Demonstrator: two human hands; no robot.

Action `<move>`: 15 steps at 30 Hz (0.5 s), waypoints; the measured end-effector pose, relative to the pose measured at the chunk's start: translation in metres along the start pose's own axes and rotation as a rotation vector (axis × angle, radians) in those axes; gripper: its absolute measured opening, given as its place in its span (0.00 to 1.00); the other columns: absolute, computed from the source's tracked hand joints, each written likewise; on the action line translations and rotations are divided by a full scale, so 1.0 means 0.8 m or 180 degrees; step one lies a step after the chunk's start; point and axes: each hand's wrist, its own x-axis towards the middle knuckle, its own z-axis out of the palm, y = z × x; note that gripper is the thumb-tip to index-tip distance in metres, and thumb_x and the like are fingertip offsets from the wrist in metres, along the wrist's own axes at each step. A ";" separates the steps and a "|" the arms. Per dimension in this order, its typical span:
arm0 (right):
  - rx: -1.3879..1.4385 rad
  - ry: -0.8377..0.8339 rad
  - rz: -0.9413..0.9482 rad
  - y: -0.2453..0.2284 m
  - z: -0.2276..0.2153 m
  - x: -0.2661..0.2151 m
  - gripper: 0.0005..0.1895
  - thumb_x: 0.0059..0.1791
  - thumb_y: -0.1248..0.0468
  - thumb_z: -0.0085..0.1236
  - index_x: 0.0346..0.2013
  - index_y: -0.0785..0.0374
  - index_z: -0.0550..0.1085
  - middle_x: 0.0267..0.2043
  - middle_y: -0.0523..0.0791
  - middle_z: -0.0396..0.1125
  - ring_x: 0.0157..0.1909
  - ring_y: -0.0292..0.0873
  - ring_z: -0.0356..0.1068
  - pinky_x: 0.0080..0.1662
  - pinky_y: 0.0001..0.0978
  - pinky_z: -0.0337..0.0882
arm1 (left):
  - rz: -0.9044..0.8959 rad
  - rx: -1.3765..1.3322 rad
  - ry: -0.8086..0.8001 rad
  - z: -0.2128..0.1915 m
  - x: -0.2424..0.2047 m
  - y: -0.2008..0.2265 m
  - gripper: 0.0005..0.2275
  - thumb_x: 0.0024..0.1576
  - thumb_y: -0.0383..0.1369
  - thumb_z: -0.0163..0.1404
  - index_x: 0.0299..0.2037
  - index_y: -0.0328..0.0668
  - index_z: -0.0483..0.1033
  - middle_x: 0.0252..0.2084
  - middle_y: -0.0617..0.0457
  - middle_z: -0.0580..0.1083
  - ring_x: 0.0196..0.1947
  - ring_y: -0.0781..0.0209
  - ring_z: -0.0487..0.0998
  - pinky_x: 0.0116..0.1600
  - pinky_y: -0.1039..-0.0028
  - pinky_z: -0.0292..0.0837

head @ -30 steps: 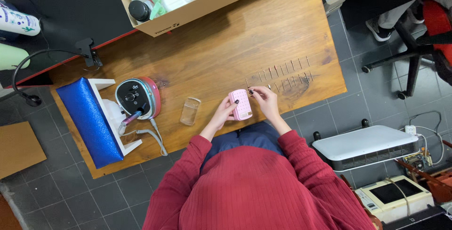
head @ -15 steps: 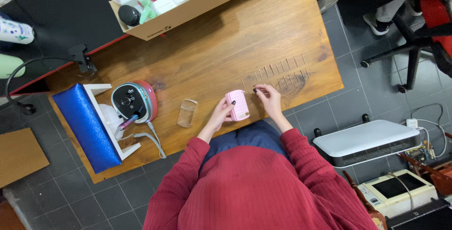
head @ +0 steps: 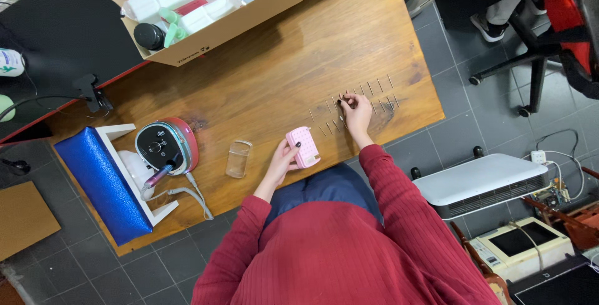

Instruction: The person picks up a pink plastic nail holder and places metal nails one by one into its slots. After filling the holder, they close it with a clear lid and place it into a cardboard box on the desk.

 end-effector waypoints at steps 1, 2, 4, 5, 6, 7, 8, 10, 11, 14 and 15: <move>-0.0080 0.0056 -0.0017 -0.009 -0.002 0.001 0.11 0.40 0.63 0.73 0.35 0.50 0.80 0.28 0.39 0.68 0.36 0.44 0.71 0.46 0.40 0.71 | -0.0015 0.0004 0.0012 0.000 0.001 0.000 0.37 0.60 0.44 0.58 0.74 0.42 0.50 0.58 0.44 0.69 0.49 0.50 0.80 0.45 0.59 0.83; -0.0159 0.0115 -0.0039 -0.019 -0.004 0.004 0.11 0.40 0.63 0.73 0.34 0.51 0.80 0.28 0.40 0.67 0.36 0.45 0.71 0.47 0.41 0.71 | -0.0026 0.0008 0.0023 0.001 0.002 0.000 0.37 0.60 0.44 0.58 0.74 0.42 0.49 0.59 0.43 0.69 0.50 0.49 0.80 0.46 0.58 0.83; -0.0240 0.0139 -0.0022 -0.012 0.008 0.008 0.11 0.39 0.62 0.74 0.33 0.50 0.80 0.27 0.39 0.67 0.36 0.46 0.71 0.47 0.40 0.70 | -0.0019 0.0001 0.0048 0.001 0.001 0.000 0.38 0.60 0.45 0.58 0.74 0.42 0.49 0.59 0.43 0.69 0.50 0.49 0.80 0.46 0.58 0.83; -0.0329 0.0164 0.0002 -0.009 0.014 0.009 0.11 0.38 0.60 0.75 0.31 0.49 0.80 0.26 0.38 0.66 0.35 0.46 0.70 0.46 0.40 0.70 | -0.0021 -0.0007 0.0067 0.002 0.001 0.000 0.38 0.59 0.45 0.58 0.74 0.42 0.48 0.59 0.43 0.69 0.50 0.49 0.80 0.46 0.58 0.82; -0.0332 0.0167 -0.0003 -0.012 0.015 0.009 0.11 0.38 0.60 0.75 0.31 0.49 0.80 0.26 0.38 0.66 0.35 0.46 0.70 0.46 0.40 0.70 | -0.0017 -0.0011 0.0064 0.002 0.000 0.002 0.38 0.59 0.45 0.58 0.74 0.42 0.48 0.59 0.43 0.69 0.50 0.49 0.80 0.46 0.58 0.82; -0.0404 0.0170 0.0033 -0.014 0.016 0.008 0.08 0.40 0.59 0.74 0.30 0.49 0.80 0.25 0.39 0.66 0.35 0.46 0.71 0.46 0.40 0.70 | -0.0014 -0.0019 0.0072 0.002 0.000 0.004 0.38 0.59 0.45 0.58 0.74 0.41 0.48 0.59 0.43 0.68 0.50 0.49 0.80 0.46 0.57 0.82; -0.0477 0.0172 0.0071 -0.016 0.016 0.006 0.07 0.42 0.58 0.73 0.28 0.49 0.80 0.25 0.40 0.66 0.34 0.47 0.71 0.45 0.41 0.70 | -0.0013 -0.0027 0.0080 0.002 -0.002 0.005 0.39 0.60 0.45 0.58 0.74 0.41 0.48 0.60 0.42 0.68 0.51 0.48 0.79 0.47 0.56 0.82; -0.0464 0.0153 0.0063 -0.021 0.013 0.006 0.06 0.42 0.60 0.72 0.28 0.50 0.79 0.25 0.41 0.66 0.35 0.48 0.71 0.45 0.42 0.70 | 0.0011 -0.0047 0.0069 0.001 0.002 0.004 0.38 0.60 0.45 0.58 0.74 0.40 0.48 0.59 0.42 0.68 0.51 0.47 0.80 0.46 0.56 0.82; -0.0448 0.0131 0.0058 -0.022 0.012 0.004 0.06 0.41 0.63 0.71 0.28 0.51 0.79 0.25 0.42 0.66 0.35 0.49 0.71 0.45 0.43 0.70 | 0.0033 -0.0064 0.0061 -0.001 0.003 0.003 0.38 0.60 0.45 0.57 0.74 0.40 0.48 0.59 0.42 0.68 0.51 0.47 0.80 0.46 0.56 0.82; -0.0222 0.0027 0.0060 -0.001 0.022 0.006 0.04 0.44 0.62 0.69 0.30 0.52 0.79 0.27 0.41 0.65 0.37 0.48 0.72 0.46 0.40 0.70 | 0.0048 -0.0055 0.0084 -0.006 0.014 -0.005 0.37 0.60 0.44 0.58 0.74 0.40 0.49 0.59 0.41 0.68 0.51 0.46 0.80 0.46 0.55 0.82; -0.0225 0.0024 0.0058 0.006 0.022 0.005 0.04 0.44 0.62 0.69 0.30 0.52 0.79 0.27 0.41 0.65 0.37 0.48 0.72 0.46 0.40 0.70 | 0.0047 -0.0060 0.0085 -0.007 0.014 -0.004 0.37 0.60 0.44 0.58 0.74 0.40 0.49 0.59 0.41 0.68 0.51 0.46 0.80 0.46 0.55 0.82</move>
